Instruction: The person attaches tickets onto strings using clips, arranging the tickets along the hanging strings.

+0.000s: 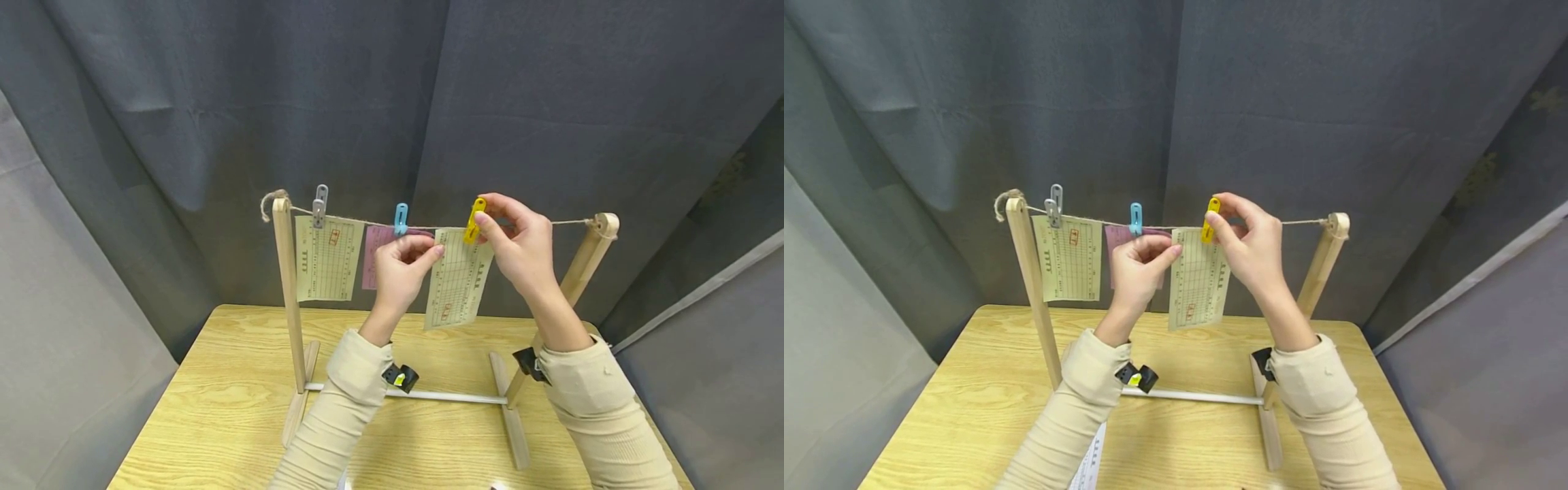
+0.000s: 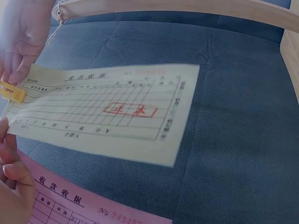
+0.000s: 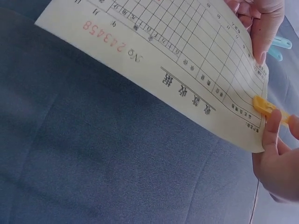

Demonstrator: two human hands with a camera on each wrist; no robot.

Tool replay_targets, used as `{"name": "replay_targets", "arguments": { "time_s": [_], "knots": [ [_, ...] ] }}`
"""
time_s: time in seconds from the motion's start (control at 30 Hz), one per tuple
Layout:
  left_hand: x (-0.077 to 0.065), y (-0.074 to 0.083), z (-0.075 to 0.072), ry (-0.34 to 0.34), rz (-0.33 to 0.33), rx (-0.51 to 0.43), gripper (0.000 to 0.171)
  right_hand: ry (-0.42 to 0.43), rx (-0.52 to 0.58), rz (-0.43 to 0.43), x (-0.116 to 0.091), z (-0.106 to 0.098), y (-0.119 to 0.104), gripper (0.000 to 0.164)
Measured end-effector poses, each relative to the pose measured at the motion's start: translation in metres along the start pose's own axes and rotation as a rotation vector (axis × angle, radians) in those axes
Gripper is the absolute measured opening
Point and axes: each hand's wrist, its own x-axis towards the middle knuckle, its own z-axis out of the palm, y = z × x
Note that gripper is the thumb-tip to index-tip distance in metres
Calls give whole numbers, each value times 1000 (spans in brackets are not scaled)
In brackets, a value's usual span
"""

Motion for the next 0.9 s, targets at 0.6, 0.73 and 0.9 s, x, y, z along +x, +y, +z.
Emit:
{"name": "replay_targets", "arguments": {
  "time_s": [0.6, 0.73, 0.9],
  "knots": [
    [0, 1, 0, 17, 4, 9, 13, 25, 59, 33, -7, -7, -2, 36],
    [-1, -1, 0, 19, 5, 22, 13, 70, 91, 5, -11, -10, -1, 35],
    [-2, -2, 0, 17, -3, 38, 12, 104, 175, 2, -18, -15, -1, 32]
  ]
}}
